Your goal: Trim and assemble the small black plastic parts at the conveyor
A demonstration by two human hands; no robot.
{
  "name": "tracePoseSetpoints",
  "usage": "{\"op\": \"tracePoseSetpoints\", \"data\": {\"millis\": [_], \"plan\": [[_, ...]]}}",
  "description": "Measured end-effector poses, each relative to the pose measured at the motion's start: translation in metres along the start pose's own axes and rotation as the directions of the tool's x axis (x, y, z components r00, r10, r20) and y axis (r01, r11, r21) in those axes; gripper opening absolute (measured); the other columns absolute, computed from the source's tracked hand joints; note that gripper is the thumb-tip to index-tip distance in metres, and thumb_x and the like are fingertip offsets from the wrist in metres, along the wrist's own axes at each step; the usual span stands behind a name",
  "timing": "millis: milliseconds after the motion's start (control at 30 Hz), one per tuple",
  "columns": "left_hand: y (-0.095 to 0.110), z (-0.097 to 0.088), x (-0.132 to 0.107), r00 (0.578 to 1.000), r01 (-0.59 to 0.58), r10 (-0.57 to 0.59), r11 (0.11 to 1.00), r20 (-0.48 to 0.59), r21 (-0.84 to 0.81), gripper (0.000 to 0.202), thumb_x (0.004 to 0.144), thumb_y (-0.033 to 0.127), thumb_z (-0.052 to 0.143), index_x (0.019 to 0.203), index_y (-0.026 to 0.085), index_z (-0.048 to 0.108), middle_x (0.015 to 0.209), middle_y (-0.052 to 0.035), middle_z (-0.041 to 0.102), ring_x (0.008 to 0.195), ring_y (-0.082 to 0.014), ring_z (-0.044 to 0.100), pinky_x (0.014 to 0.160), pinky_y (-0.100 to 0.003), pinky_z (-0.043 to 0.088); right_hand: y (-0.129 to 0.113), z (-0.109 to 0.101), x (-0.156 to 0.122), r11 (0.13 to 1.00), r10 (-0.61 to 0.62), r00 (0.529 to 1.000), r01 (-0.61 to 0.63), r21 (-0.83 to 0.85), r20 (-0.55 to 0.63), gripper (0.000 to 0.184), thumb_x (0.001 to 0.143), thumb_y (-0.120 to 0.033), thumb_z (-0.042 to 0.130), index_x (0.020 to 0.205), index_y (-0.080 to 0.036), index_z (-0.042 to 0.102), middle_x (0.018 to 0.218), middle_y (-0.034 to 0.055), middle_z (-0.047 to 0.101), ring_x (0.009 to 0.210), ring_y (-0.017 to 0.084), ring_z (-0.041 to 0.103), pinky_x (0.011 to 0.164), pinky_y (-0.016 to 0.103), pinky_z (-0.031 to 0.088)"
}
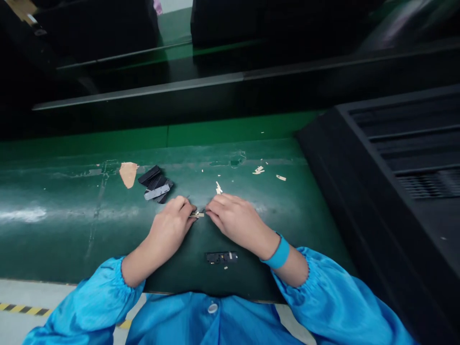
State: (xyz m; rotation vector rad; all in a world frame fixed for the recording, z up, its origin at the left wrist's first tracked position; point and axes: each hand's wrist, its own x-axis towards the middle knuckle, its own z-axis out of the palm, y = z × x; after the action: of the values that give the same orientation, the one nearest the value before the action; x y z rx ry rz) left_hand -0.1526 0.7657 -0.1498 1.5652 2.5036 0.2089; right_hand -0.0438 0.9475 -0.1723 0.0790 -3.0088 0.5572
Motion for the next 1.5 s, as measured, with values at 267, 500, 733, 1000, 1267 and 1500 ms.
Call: {"op": "tracePoseSetpoints", "data": {"millis": [267,500,733,1000,1267,1500], "plan": [[-0.012,-0.001,0.009,0.995,0.068,-0.052,0.978,0.085,-0.197,0.009,0.098,0.02,0.057,0.091,0.02,0.063,0.095,-0.004,0.065,0.084,-0.0193,0.066,0.072,-0.031,0.053,0.003,0.004,-0.003,0.871,0.086,0.988,-0.011,0.491,-0.131,0.012,0.098,-0.024,0.064,0.108,-0.019,0.069,0.099,0.0049,0.071,0.085,0.016,0.065,0.079,0.029,0.052],[-0.002,-0.013,0.029,0.988,0.145,-0.151,0.778,0.041,-0.611,0.011,0.094,0.03,0.063,0.098,0.021,0.067,0.082,-0.0016,0.072,0.073,-0.0168,0.069,0.061,-0.026,0.053,0.0,-0.002,0.0,0.667,0.321,0.941,-0.143,0.731,-0.109,0.013,0.095,-0.013,0.061,0.095,-0.021,0.071,0.086,0.0001,0.074,0.075,0.013,0.067,0.07,0.025,0.051],[0.008,0.001,0.055,0.929,0.371,-0.089,0.216,0.36,-0.903,0.03,0.083,0.043,0.076,0.091,0.015,0.075,0.081,-0.0078,0.076,0.078,-0.0206,0.076,0.048,-0.021,0.058,0.014,-0.006,-0.005,0.807,0.297,0.91,-0.078,0.585,-0.289,0.016,0.1,-0.016,0.053,0.099,-0.021,0.068,0.09,0.004,0.07,0.085,0.017,0.066,0.077,0.027,0.051],[0.003,-0.001,0.051,0.906,0.423,-0.11,0.179,0.409,-0.888,0.03,0.081,0.043,0.078,0.094,0.015,0.077,0.087,-0.0099,0.079,0.086,-0.0245,0.078,0.046,-0.019,0.058,0.015,-0.006,-0.003,0.847,0.256,0.928,-0.079,0.525,-0.272,0.014,0.101,-0.016,0.053,0.098,-0.021,0.066,0.087,0.0029,0.065,0.081,0.016,0.062,0.074,0.027,0.05],[0.002,0.008,0.055,0.886,0.444,-0.191,0.08,0.424,-0.892,0.026,0.077,0.037,0.079,0.088,0.014,0.074,0.083,-0.0104,0.08,0.08,-0.0247,0.079,0.037,-0.014,0.048,0.013,-0.002,-0.005,0.897,0.237,0.917,-0.08,0.435,-0.321,0.016,0.102,-0.018,0.052,0.102,-0.022,0.067,0.092,0.0052,0.068,0.085,0.018,0.065,0.076,0.03,0.053],[0.012,0.009,0.049,0.915,0.303,-0.338,0.208,0.222,-0.93,0.034,0.084,0.047,0.075,0.093,0.014,0.075,0.085,-0.0088,0.08,0.083,-0.0228,0.078,0.048,-0.021,0.058,0.008,-0.001,-0.008,0.994,0.104,0.87,-0.078,0.073,-0.482,0.015,0.101,-0.019,0.057,0.1,-0.02,0.072,0.091,0.0063,0.077,0.083,0.02,0.069,0.074,0.035,0.05]]}}
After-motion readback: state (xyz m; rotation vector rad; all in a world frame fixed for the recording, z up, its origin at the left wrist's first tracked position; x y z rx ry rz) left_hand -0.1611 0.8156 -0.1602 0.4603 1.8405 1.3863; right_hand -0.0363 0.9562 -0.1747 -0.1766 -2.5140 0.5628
